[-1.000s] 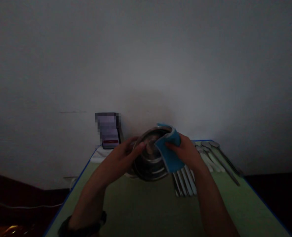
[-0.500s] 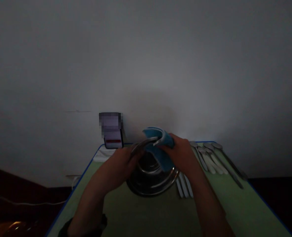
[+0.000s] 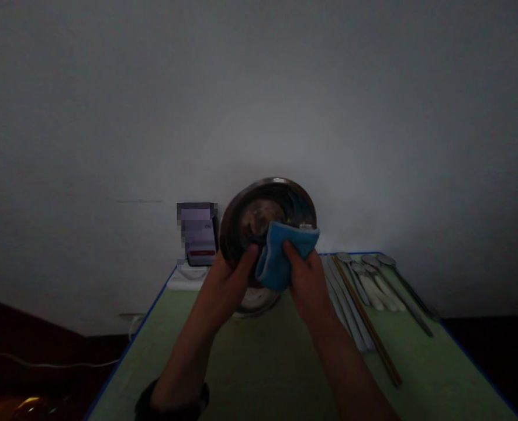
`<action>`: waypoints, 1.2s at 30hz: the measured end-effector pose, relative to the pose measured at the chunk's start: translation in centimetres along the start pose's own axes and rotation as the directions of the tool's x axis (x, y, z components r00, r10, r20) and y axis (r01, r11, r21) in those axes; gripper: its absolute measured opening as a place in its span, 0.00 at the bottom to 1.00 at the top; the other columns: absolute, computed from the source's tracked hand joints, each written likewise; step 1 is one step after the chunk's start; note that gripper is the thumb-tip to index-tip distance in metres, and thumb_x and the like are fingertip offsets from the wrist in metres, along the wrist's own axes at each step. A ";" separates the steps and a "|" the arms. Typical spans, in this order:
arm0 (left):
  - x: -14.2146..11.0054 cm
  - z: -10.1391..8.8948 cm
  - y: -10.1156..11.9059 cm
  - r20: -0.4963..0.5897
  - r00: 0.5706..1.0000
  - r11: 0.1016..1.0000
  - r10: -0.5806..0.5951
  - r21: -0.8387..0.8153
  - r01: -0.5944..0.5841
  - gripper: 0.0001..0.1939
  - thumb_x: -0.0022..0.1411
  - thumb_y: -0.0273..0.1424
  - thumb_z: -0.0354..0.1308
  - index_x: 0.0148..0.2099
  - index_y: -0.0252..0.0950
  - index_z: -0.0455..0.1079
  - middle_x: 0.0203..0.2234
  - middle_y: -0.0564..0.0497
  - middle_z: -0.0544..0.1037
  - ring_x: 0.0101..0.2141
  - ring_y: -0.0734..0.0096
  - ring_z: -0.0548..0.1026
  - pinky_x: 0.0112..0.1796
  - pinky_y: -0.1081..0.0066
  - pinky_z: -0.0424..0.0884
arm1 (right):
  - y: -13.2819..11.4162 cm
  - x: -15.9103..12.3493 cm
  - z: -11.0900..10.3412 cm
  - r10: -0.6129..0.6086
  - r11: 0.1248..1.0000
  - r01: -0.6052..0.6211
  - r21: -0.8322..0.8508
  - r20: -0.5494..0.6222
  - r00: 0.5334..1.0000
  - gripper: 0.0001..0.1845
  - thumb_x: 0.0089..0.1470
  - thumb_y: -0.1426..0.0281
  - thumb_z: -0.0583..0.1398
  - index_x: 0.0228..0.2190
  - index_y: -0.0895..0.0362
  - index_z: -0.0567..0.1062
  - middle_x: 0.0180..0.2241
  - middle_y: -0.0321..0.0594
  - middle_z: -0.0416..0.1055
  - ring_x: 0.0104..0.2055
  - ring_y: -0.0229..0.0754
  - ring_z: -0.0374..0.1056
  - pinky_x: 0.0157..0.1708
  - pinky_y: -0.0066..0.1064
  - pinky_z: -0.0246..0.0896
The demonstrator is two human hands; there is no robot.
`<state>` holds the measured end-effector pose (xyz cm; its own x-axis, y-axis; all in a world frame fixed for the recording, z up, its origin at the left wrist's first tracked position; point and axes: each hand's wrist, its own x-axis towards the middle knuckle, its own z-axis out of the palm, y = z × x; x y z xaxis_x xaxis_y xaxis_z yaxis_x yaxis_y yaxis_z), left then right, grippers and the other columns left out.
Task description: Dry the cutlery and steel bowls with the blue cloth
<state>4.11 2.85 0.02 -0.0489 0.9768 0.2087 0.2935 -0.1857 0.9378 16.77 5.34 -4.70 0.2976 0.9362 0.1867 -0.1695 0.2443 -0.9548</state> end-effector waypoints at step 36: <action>-0.6 3.1 -0.1 -0.344 0.919 0.775 0.192 -0.522 -0.357 0.23 0.56 0.26 0.58 0.54 0.47 0.64 0.50 0.57 0.72 0.51 0.68 0.69 0.47 0.75 0.68 | 0.5 -1.0 1.3 0.265 0.920 -0.294 0.260 0.139 0.954 0.27 0.44 0.62 0.62 0.47 0.56 0.66 0.46 0.45 0.71 0.47 0.48 0.68 0.45 0.41 0.63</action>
<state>7.07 2.66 -1.08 -0.3172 0.8254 0.4670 -0.2532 -0.5483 0.7971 15.22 4.88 -5.06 0.1080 0.9932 -0.0427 -0.4875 0.0154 -0.8730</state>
